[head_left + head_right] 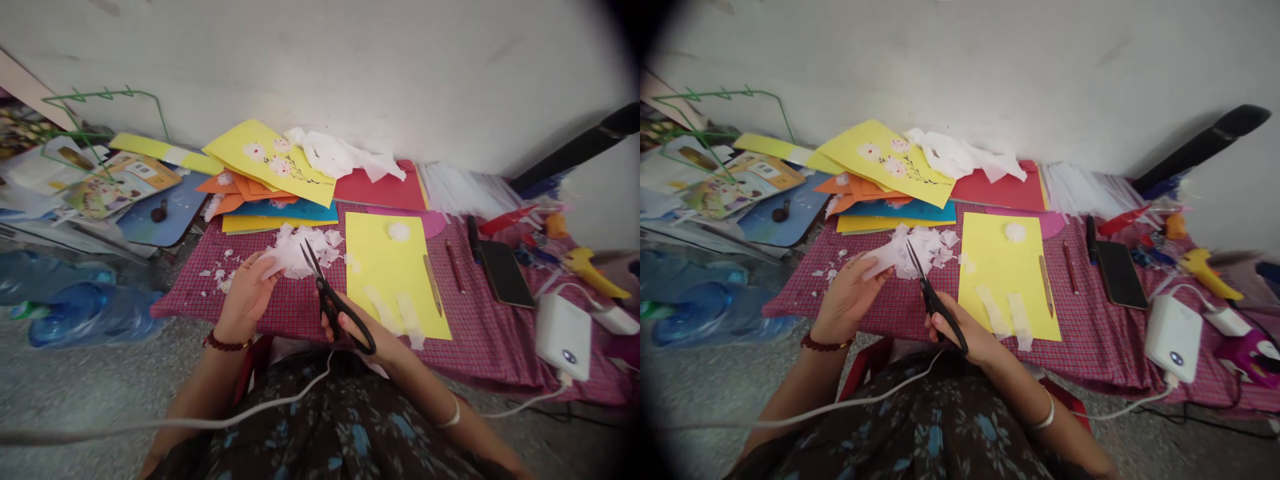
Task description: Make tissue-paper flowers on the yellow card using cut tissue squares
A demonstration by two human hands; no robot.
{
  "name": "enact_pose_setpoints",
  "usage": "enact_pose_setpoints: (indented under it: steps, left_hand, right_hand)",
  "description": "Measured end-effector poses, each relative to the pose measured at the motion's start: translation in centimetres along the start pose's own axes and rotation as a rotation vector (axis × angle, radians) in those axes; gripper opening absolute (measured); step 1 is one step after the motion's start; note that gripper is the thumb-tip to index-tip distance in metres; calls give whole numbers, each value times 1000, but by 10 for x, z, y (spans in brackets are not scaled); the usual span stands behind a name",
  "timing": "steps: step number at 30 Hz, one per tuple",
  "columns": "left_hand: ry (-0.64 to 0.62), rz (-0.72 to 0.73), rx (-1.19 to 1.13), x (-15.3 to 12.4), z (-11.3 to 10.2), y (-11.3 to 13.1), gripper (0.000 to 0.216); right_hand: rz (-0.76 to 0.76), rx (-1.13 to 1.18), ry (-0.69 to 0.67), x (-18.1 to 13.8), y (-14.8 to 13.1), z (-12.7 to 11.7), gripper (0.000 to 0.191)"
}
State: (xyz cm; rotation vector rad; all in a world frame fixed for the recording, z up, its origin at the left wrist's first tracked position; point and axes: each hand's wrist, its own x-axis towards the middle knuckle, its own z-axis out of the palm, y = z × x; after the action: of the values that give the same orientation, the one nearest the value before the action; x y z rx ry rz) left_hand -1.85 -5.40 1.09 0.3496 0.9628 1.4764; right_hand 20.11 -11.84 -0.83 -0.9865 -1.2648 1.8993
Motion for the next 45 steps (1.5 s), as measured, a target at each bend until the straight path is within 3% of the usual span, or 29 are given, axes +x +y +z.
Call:
enact_pose_setpoints:
  steps: [5, 8, 17, 23, 30, 45]
  left_hand:
    - [17, 49, -19, 5, 3, 4, 29]
    - [-8, 87, 30, 4, 7, 1, 31]
    - [28, 250, 210, 0, 11, -19, 32]
    - [-32, 233, 294, 1, 13, -23, 34]
    - [5, 196, 249, 5, 11, -20, 35]
    - [-38, 228, 377, 8, 13, -15, 32]
  right_hand:
    - [8, -89, -178, -1, -5, -5, 71]
    - [-1, -141, -215, 1, -7, -5, 70]
    - [9, -187, -186, 6, -12, -1, 65]
    - [-17, -152, -114, 8, -14, 1, 65]
    - [0, -112, -50, 9, -6, -4, 67]
    - [16, -122, -61, 12, -6, -5, 67]
